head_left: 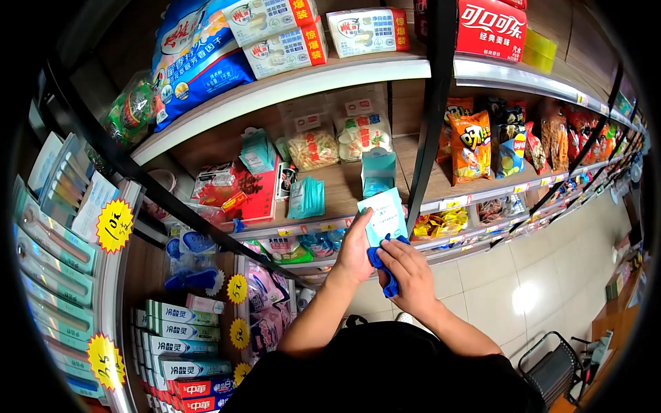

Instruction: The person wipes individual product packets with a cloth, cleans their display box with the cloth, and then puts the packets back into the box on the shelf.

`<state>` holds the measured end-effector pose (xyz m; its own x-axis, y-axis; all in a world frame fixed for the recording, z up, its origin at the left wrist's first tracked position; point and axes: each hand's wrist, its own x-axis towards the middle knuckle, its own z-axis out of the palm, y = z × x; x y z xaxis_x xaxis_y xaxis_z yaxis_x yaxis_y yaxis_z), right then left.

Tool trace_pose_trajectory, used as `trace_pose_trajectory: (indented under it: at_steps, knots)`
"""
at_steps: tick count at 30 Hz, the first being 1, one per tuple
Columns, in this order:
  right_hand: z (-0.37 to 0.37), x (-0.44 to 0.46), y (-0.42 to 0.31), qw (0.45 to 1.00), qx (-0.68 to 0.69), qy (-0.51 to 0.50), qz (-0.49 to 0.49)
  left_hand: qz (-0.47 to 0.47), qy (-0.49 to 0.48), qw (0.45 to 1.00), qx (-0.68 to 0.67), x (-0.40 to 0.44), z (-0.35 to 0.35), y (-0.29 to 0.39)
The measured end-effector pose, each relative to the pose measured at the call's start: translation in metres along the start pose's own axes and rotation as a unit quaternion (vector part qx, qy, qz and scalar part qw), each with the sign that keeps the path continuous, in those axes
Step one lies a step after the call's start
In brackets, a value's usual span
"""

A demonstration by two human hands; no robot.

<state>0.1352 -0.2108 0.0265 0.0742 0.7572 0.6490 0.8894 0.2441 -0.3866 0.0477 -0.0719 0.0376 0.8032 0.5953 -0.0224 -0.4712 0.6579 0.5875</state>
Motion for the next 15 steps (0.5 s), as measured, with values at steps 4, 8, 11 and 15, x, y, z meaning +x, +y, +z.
trace_pose_trajectory:
  at_steps: [4, 8, 11, 15]
  knots:
    - [-0.001, 0.001, 0.004, 1.000, 0.010, 0.013, -0.002, -0.005, 0.001, 1.000, -0.023, 0.002, -0.009, -0.003]
    - [-0.016, 0.003, 0.008, 0.985, 0.113, 0.103, 0.078, 0.020, 0.037, 0.999, -0.003, 0.000, 0.004, 0.003]
    - [-0.017, -0.004, 0.015, 0.910, 0.268, 0.201, 0.244, 0.068, 0.074, 0.995, -0.030, 0.004, 0.000, -0.001]
    - [-0.012, -0.003, 0.015, 0.876, 0.336, 0.167, 0.304, 0.083, 0.010, 0.996, -0.032, 0.016, -0.038, -0.027]
